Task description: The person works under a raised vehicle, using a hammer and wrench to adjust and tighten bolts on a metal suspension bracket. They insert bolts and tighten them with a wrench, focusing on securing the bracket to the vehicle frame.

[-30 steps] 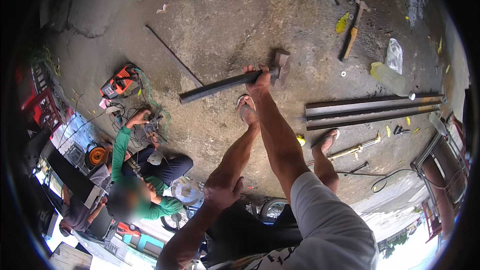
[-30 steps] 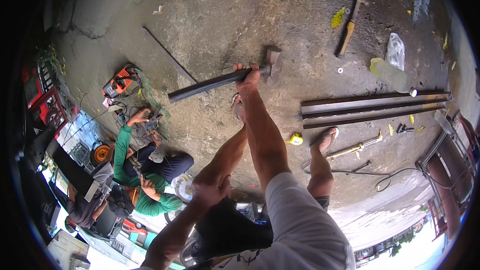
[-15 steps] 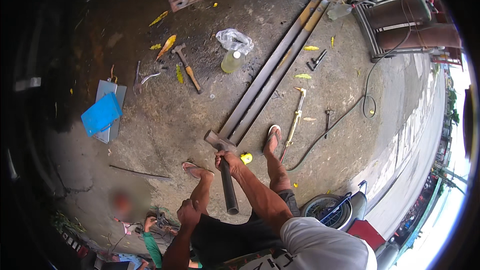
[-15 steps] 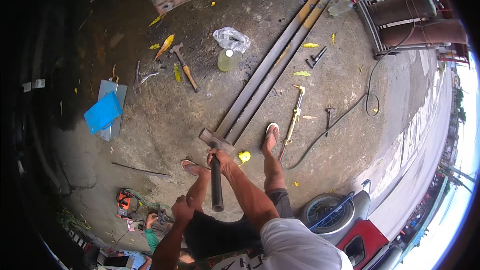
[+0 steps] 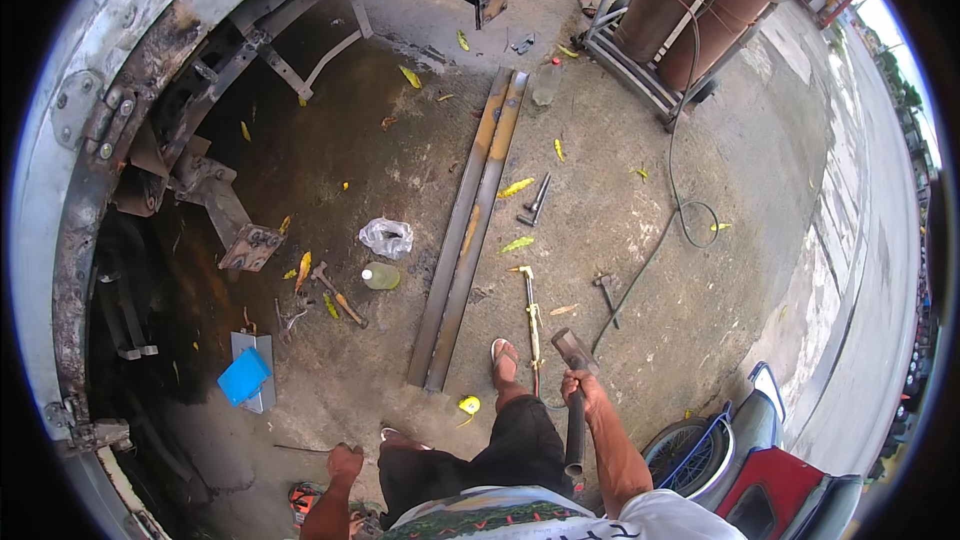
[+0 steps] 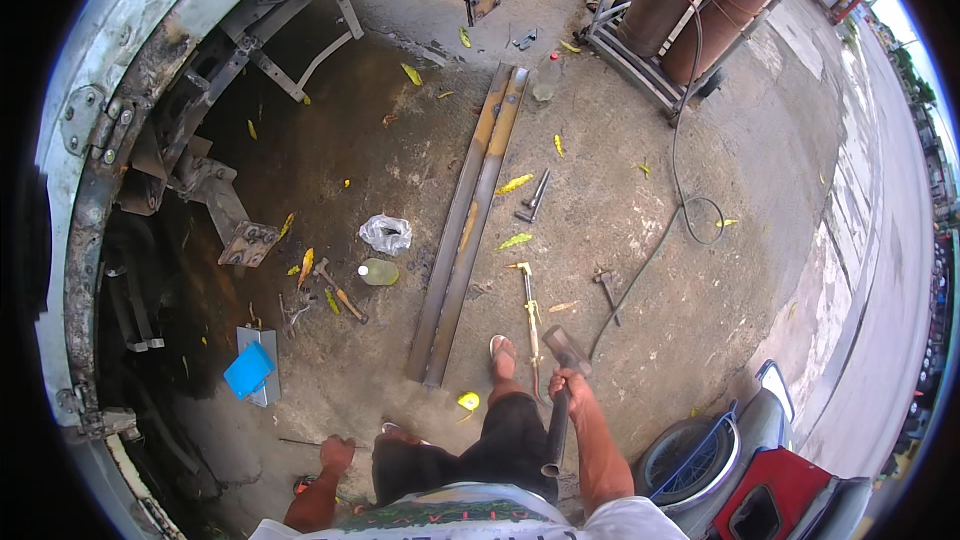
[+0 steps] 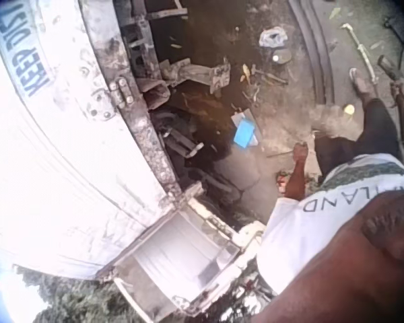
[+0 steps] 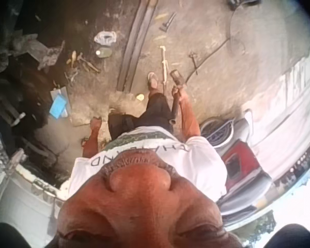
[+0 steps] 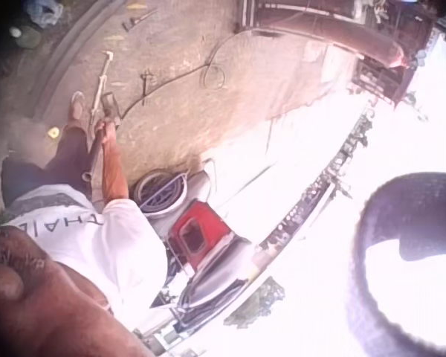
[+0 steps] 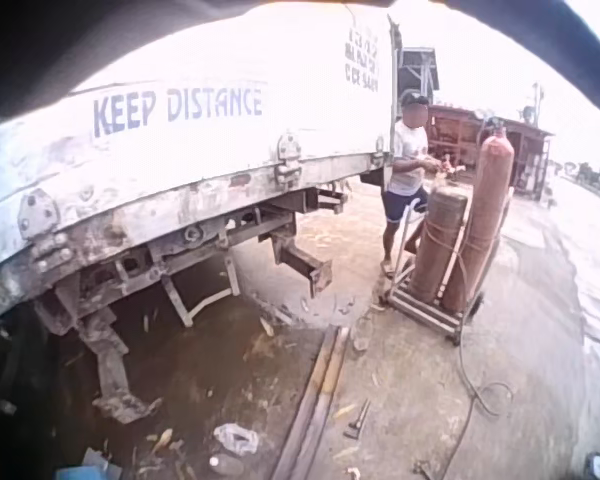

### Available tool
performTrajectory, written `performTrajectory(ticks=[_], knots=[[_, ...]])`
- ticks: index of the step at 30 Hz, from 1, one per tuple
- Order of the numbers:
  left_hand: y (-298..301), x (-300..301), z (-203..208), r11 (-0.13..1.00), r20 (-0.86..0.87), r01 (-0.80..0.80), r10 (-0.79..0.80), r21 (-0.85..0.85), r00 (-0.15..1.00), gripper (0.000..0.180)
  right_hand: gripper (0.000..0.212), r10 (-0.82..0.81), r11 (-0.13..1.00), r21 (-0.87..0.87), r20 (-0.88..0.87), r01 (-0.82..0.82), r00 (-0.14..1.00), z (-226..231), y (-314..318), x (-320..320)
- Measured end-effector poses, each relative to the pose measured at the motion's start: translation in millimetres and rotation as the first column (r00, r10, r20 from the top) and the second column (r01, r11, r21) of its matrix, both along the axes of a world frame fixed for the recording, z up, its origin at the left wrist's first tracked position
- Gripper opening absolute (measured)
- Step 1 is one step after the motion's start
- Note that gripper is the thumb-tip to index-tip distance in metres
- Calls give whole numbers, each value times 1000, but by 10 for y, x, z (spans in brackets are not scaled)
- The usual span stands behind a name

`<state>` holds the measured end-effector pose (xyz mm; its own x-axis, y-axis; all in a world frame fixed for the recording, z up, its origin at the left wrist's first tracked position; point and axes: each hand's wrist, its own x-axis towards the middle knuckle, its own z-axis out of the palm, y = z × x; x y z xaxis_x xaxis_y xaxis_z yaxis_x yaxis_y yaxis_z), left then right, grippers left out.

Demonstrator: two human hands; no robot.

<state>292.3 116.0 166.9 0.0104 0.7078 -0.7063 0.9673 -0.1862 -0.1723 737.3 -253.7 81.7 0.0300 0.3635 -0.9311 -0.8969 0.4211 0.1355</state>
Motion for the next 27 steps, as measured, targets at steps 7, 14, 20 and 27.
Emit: performTrajectory(ticks=[7,14,20,27], knots=[[317,358,387,999,-135,-41,41,-3,990,48,10,277,934,-254,69,-251,958,697,-692,448],[382,905,58,988,-122,-96,81,-120,989,43,12,233,971,-13,-179,-239,956,811,-1102,530],[340,2169,-110,977,6,-173,175,-125,985,42,10,581,793,-204,-28,-574,813,851,-1071,944],[-223,2992,-345,928,194,-275,327,-251,925,50,16,851,498,-251,-44,-830,524,1129,-620,2540]])
